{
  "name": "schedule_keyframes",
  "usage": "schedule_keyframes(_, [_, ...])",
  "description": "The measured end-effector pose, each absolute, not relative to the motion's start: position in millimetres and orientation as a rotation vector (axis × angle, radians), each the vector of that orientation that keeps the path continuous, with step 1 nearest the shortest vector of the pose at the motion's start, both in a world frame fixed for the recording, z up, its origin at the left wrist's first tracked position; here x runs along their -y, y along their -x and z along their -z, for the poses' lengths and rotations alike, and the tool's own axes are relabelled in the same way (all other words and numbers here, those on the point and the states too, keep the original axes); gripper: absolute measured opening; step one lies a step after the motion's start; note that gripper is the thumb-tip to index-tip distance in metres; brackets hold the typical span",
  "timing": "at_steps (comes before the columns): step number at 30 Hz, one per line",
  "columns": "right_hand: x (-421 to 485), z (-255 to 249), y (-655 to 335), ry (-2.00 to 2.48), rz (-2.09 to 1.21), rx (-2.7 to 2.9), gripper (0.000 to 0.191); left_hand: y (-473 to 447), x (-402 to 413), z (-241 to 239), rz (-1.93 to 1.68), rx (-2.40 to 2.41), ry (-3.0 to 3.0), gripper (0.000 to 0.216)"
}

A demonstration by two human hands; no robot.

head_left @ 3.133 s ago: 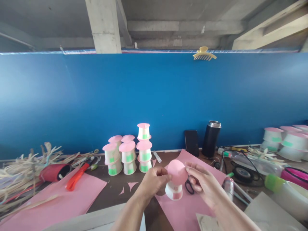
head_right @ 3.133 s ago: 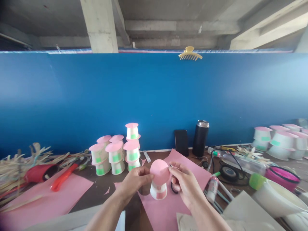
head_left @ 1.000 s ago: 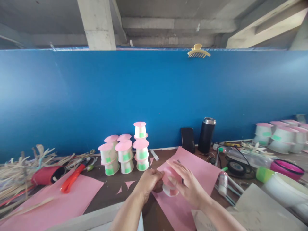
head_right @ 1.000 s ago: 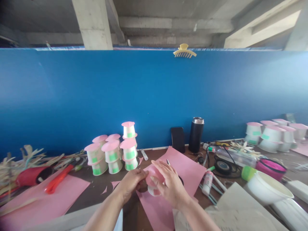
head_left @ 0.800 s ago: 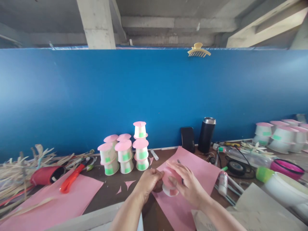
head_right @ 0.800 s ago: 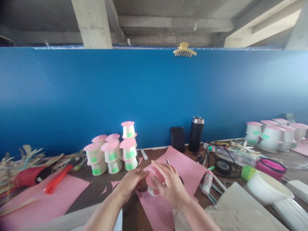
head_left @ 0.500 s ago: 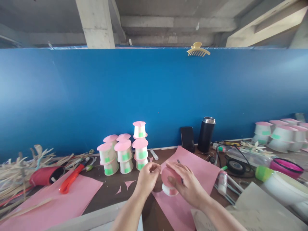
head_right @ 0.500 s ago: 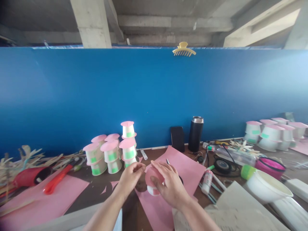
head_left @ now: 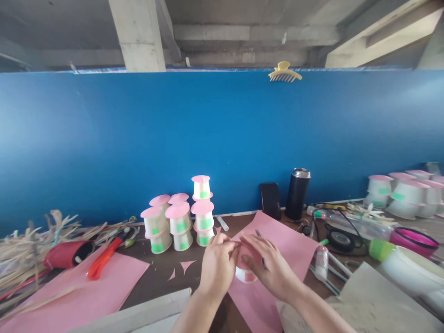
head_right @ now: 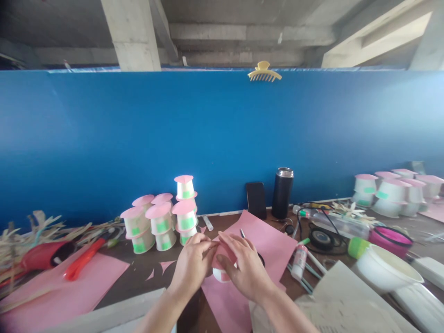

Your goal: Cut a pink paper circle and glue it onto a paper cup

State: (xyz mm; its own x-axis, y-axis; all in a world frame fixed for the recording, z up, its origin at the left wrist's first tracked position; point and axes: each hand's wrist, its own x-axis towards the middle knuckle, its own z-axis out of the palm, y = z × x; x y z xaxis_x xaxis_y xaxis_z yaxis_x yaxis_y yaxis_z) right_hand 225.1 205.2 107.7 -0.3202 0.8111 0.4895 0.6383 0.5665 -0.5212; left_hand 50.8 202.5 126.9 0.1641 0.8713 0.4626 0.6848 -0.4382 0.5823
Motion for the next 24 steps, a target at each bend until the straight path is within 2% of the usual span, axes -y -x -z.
schedule_keyframes(24, [-197.3, -115.3, -220.5, 1.177, -0.249, 2.081, 0.040, -51.9, -199.8, -133.1, -1.036, -1.565, -2.428, 0.029])
